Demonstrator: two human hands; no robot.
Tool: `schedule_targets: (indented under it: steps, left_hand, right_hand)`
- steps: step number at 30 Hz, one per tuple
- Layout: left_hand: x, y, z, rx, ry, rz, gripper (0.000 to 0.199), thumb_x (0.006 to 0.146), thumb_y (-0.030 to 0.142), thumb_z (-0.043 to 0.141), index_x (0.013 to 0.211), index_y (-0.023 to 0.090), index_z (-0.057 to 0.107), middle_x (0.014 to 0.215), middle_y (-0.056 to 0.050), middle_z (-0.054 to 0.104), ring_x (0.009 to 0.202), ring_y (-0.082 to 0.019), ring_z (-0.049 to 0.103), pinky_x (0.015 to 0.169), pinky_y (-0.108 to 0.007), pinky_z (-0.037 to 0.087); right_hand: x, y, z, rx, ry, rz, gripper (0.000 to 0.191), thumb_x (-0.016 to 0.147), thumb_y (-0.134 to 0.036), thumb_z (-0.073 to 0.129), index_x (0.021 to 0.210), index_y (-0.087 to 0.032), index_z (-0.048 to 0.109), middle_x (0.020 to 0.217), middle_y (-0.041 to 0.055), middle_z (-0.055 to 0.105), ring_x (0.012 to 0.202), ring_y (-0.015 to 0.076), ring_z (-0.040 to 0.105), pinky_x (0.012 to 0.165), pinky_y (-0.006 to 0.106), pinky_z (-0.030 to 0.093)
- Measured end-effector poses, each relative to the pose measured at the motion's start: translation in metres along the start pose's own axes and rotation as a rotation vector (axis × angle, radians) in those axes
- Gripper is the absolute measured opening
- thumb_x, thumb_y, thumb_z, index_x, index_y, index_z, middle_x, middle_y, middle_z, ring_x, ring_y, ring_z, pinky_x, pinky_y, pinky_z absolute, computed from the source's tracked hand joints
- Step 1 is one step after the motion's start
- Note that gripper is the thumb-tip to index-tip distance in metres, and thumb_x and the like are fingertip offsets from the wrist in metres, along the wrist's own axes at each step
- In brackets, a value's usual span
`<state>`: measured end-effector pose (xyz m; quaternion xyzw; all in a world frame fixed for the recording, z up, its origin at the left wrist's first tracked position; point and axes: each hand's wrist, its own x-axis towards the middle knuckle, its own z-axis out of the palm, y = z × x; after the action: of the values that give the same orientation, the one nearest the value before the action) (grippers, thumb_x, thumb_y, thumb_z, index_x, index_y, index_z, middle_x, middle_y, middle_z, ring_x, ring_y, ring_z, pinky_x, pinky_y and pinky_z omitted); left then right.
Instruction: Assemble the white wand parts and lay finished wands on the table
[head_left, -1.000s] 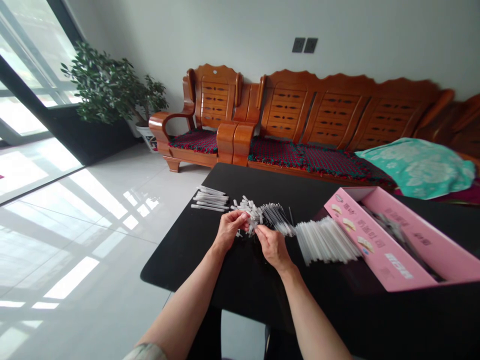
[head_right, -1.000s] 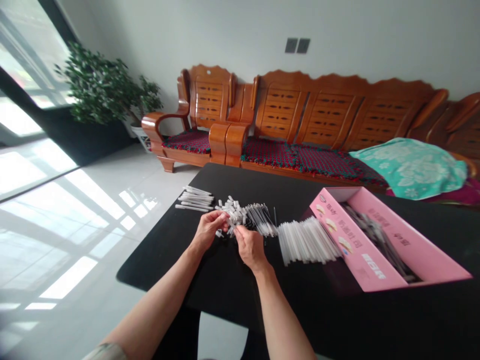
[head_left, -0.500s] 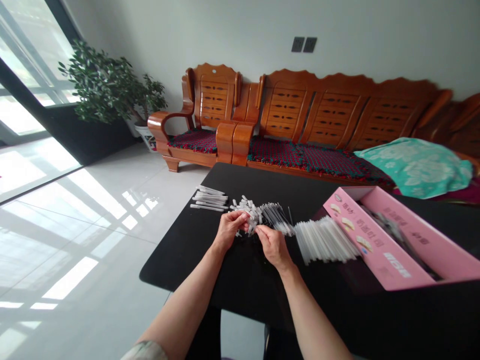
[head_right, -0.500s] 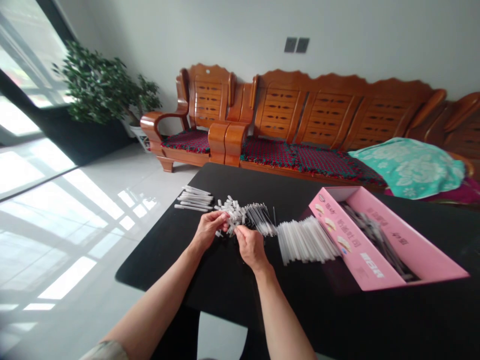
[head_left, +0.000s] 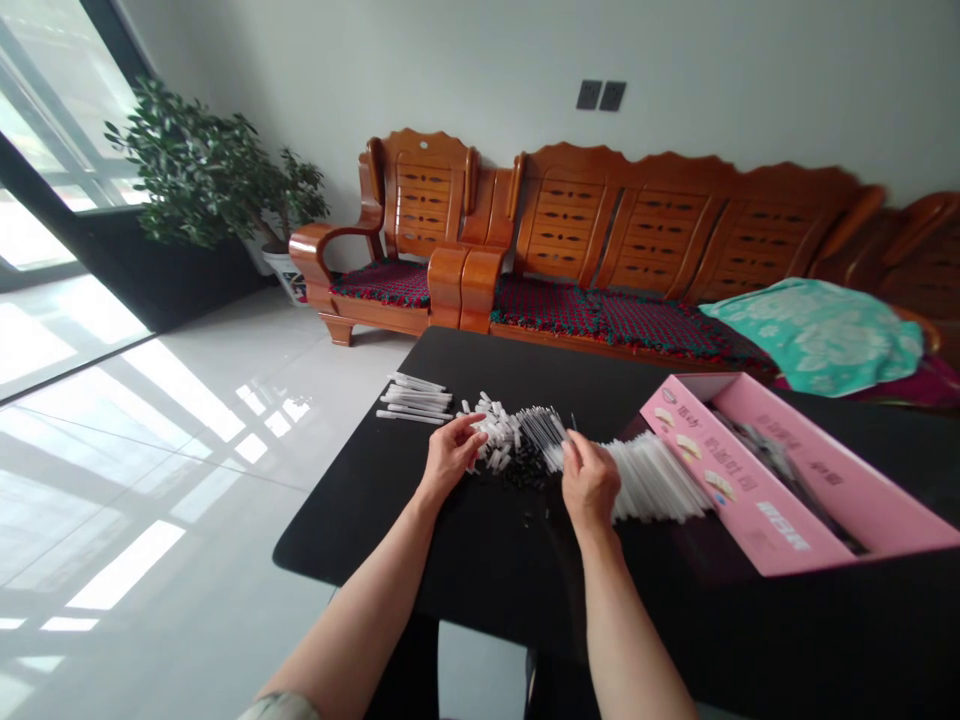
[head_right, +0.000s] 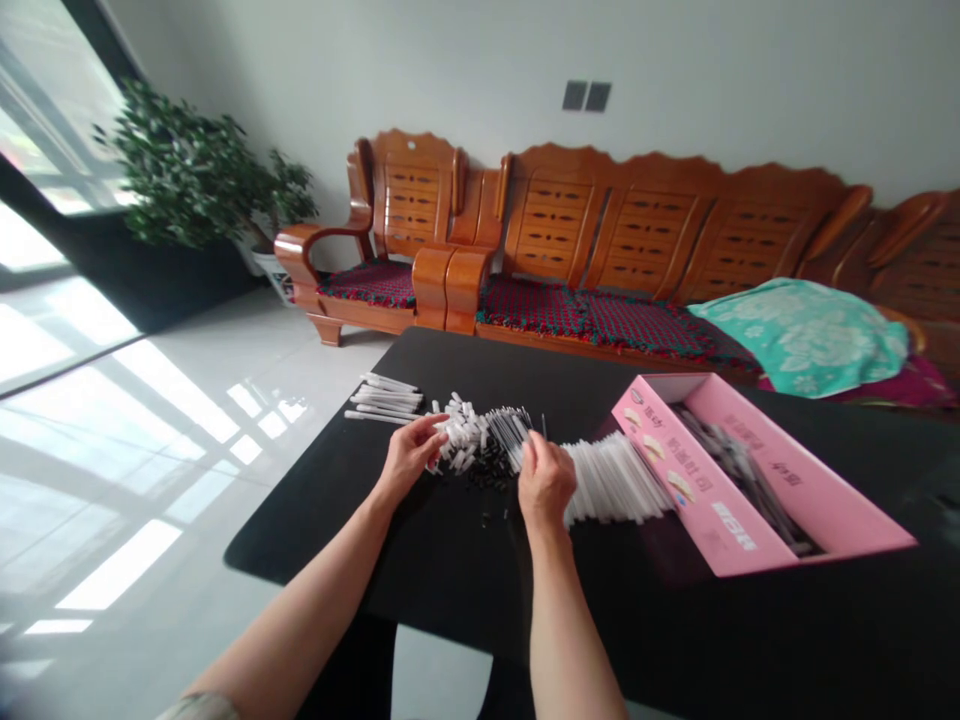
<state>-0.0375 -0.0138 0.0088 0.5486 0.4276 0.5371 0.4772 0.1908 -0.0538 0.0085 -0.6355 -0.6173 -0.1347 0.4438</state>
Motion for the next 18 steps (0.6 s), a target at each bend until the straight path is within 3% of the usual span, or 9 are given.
schedule_targets:
  steps: [3, 8, 18]
  left_hand:
    - [-0.001, -0.006, 0.0, 0.173, 0.084, 0.052, 0.026, 0.077, 0.039, 0.074, 0.093, 0.019, 0.071, 0.06, 0.003, 0.059, 0.047, -0.01, 0.051, 0.047, -0.02, 0.038]
    - [0.0, -0.01, 0.0, 0.374, 0.16, 0.143, 0.01, 0.076, 0.031, 0.073, 0.076, 0.021, 0.072, 0.067, 0.001, 0.064, 0.055, -0.011, 0.054, 0.058, -0.022, 0.041]
    - [0.0, -0.006, -0.002, 0.481, 0.205, 0.198, 0.008, 0.077, 0.025, 0.072, 0.084, 0.021, 0.073, 0.08, -0.001, 0.064, 0.056, -0.011, 0.054, 0.061, -0.024, 0.044]
  right_hand:
    - [0.003, 0.033, -0.015, -0.179, 0.154, 0.13, 0.032, 0.092, -0.034, 0.05, 0.091, -0.012, 0.075, 0.077, 0.0131, 0.071, 0.07, 0.0243, 0.059, 0.069, 0.035, 0.039]
    - [0.003, 0.075, -0.035, -0.426, 0.245, 0.249, 0.026, 0.083, -0.03, 0.055, 0.081, -0.015, 0.076, 0.067, 0.0136, 0.064, 0.069, 0.0269, 0.052, 0.067, 0.038, 0.031]
    - [-0.002, 0.09, -0.033, -0.512, 0.331, 0.262, 0.023, 0.078, -0.029, 0.057, 0.082, -0.017, 0.076, 0.07, 0.0148, 0.063, 0.079, 0.0311, 0.05, 0.067, 0.04, 0.027]
